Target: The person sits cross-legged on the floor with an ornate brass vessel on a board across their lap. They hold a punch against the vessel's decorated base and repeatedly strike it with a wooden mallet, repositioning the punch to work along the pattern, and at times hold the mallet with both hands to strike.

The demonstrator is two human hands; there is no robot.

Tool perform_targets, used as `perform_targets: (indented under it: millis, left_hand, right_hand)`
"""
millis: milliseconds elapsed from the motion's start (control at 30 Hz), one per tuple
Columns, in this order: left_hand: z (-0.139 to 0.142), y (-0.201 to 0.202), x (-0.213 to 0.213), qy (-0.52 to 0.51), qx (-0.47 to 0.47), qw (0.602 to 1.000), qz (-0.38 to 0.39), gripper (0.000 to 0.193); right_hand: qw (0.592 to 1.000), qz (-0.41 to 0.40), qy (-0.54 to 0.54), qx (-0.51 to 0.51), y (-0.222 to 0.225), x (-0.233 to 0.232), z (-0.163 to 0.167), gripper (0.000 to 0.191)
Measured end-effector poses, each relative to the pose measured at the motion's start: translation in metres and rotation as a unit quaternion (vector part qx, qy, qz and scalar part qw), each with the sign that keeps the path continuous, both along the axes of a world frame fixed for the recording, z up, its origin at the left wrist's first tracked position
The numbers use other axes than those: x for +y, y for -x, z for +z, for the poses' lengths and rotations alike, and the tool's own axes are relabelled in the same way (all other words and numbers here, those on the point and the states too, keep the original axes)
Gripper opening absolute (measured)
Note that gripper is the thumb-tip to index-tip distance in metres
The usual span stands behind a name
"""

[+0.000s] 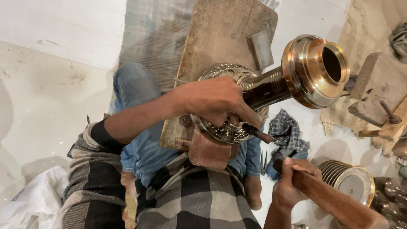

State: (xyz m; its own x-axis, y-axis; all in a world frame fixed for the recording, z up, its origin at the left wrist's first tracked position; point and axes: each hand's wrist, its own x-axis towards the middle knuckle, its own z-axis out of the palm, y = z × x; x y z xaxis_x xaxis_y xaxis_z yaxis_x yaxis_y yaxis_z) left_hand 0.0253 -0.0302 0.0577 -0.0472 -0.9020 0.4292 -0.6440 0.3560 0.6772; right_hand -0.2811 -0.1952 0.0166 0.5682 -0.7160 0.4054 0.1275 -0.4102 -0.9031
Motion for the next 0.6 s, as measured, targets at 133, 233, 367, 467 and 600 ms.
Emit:
perform_targets:
  millis: [133,233,367,467,600]
  left_hand:
    - [-0.002,0.000,-0.002,-0.029,-0.021,0.999,-0.002,0.069]
    - [-0.003,0.000,-0.001,-0.036,-0.041,0.998,0.010,0.069]
    - [-0.005,0.004,0.001,-0.025,0.010,0.999,0.035,0.054]
    - [-0.009,0.002,0.008,0.061,0.132,0.986,0.087,0.052]
    - [-0.017,-0.002,0.025,0.098,0.250,0.958,0.100,0.051]
  right_hand:
    - [0.971,-0.046,0.135,0.190,-0.003,0.000,0.002,0.020]
    - [0.973,-0.008,0.148,0.176,-0.008,0.001,0.011,0.024]
    - [0.955,0.032,0.040,0.293,-0.006,0.002,0.021,0.017]
    - [0.985,0.035,-0.078,0.153,-0.004,0.014,0.006,0.019]
    - [0.980,0.023,-0.195,-0.016,-0.001,0.044,-0.021,0.023]
